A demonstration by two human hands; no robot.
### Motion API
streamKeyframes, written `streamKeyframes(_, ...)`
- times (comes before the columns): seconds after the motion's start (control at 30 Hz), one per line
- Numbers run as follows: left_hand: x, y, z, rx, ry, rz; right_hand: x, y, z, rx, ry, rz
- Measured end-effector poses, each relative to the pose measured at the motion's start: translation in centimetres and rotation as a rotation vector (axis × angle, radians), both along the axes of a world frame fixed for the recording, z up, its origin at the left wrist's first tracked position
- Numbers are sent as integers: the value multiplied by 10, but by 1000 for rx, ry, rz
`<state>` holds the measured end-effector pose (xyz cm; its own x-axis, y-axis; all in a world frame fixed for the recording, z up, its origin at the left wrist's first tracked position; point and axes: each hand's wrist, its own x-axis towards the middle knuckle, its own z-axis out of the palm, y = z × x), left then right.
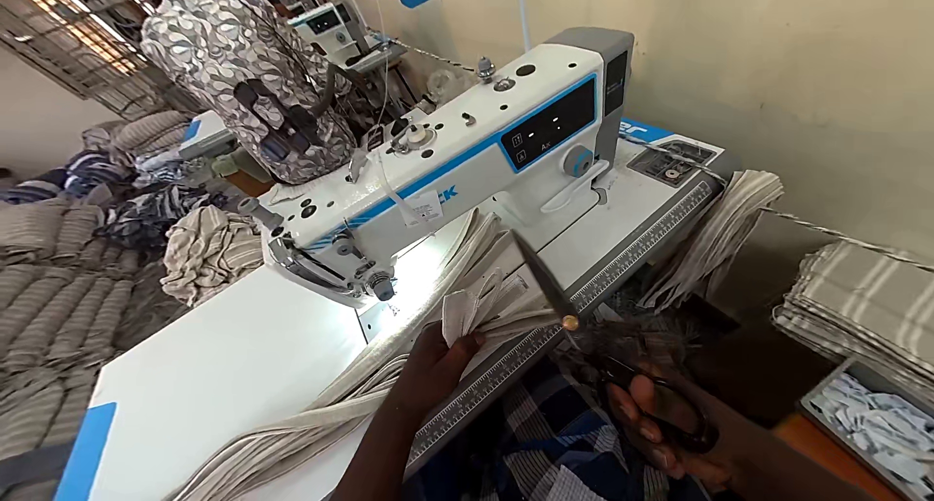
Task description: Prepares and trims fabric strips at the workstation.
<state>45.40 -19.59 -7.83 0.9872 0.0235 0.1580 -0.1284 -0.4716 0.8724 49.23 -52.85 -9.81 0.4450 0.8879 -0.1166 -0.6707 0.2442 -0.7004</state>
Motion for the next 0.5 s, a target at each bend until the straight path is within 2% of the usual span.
streamKeyframes(0.07, 1, 1, 1, 25, 1, -1, -9, -10, -2, 13, -131, -55)
streamKeyframes(0.13, 1, 0, 3, 63, 6, 4, -18, -22, -10, 65, -253, -16)
streamKeyframes(0.2, 1, -2, 4, 91, -4, 3, -30, -31, -5, -8, -312, 6)
streamKeyframes(0.33, 1, -2, 1, 125, -36, -26, -39, -23, -4, -109, -157, 38)
streamKeyframes(0.5, 2, -6, -9, 349, -40, -30, -13, 21, 13, -134, -102, 49)
